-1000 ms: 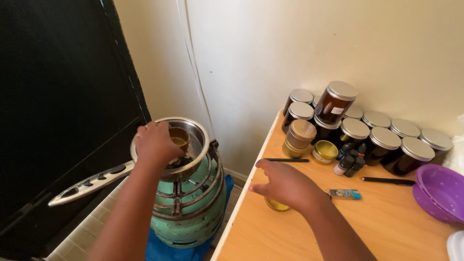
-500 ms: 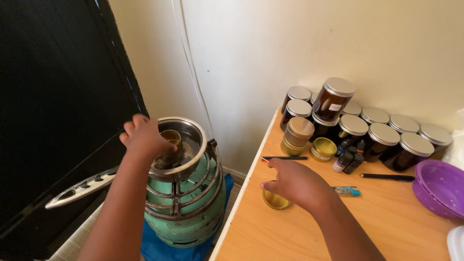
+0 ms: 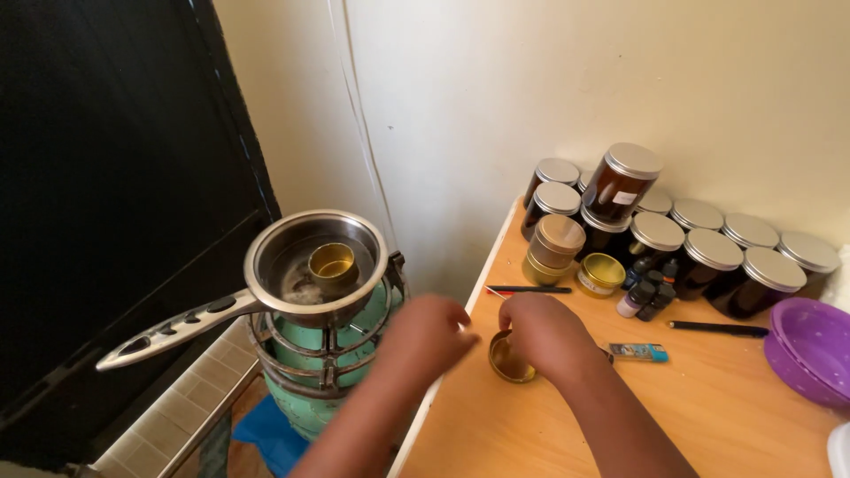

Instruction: Checking the temperature of melting wax and cleaning a candle tin lid.

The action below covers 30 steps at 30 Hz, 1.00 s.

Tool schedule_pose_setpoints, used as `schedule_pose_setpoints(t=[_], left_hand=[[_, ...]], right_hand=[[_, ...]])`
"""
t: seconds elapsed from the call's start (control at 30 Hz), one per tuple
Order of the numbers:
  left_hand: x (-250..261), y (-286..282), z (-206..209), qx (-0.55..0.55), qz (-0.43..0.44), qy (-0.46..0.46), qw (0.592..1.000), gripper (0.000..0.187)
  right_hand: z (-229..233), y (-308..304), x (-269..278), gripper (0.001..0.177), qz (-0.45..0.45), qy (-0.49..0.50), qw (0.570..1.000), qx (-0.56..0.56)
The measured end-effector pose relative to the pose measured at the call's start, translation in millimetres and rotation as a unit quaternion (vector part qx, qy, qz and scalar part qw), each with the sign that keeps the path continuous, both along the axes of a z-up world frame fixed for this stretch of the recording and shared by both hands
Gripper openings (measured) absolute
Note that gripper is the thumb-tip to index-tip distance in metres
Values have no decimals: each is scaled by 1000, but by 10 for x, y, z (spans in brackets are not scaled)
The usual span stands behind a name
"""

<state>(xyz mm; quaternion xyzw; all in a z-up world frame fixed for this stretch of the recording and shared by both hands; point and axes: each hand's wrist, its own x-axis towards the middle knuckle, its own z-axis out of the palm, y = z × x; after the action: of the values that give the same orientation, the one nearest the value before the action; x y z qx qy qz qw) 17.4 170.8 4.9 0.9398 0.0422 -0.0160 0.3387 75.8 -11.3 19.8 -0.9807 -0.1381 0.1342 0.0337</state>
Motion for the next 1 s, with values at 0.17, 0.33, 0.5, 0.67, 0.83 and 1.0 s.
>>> schedule_pose_setpoints(t=[0.17, 0.33, 0.5, 0.67, 0.83, 1.0], left_hand=[[-127, -362, -51, 49, -12, 79, 996, 57], [-51, -421, -266, 35, 27, 80, 996, 50], [37, -296, -426, 27, 61, 54, 996, 32], [130, 16, -312, 23, 116, -60, 991, 18], [86, 785, 235, 6, 210, -95, 973, 20], [455, 1729, 390, 80, 296, -125, 944, 19]], right_hand=[[-95, -11, 63, 21, -34, 6, 999, -2], [-115, 13, 93, 18, -32, 24, 999, 15], [-37, 27, 93, 14, -42, 8, 992, 122], [36, 138, 2, 14, -32, 18, 945, 324], [83, 276, -85, 26, -91, 28, 914, 395], [-63, 511, -331, 31, -63, 82, 902, 420]])
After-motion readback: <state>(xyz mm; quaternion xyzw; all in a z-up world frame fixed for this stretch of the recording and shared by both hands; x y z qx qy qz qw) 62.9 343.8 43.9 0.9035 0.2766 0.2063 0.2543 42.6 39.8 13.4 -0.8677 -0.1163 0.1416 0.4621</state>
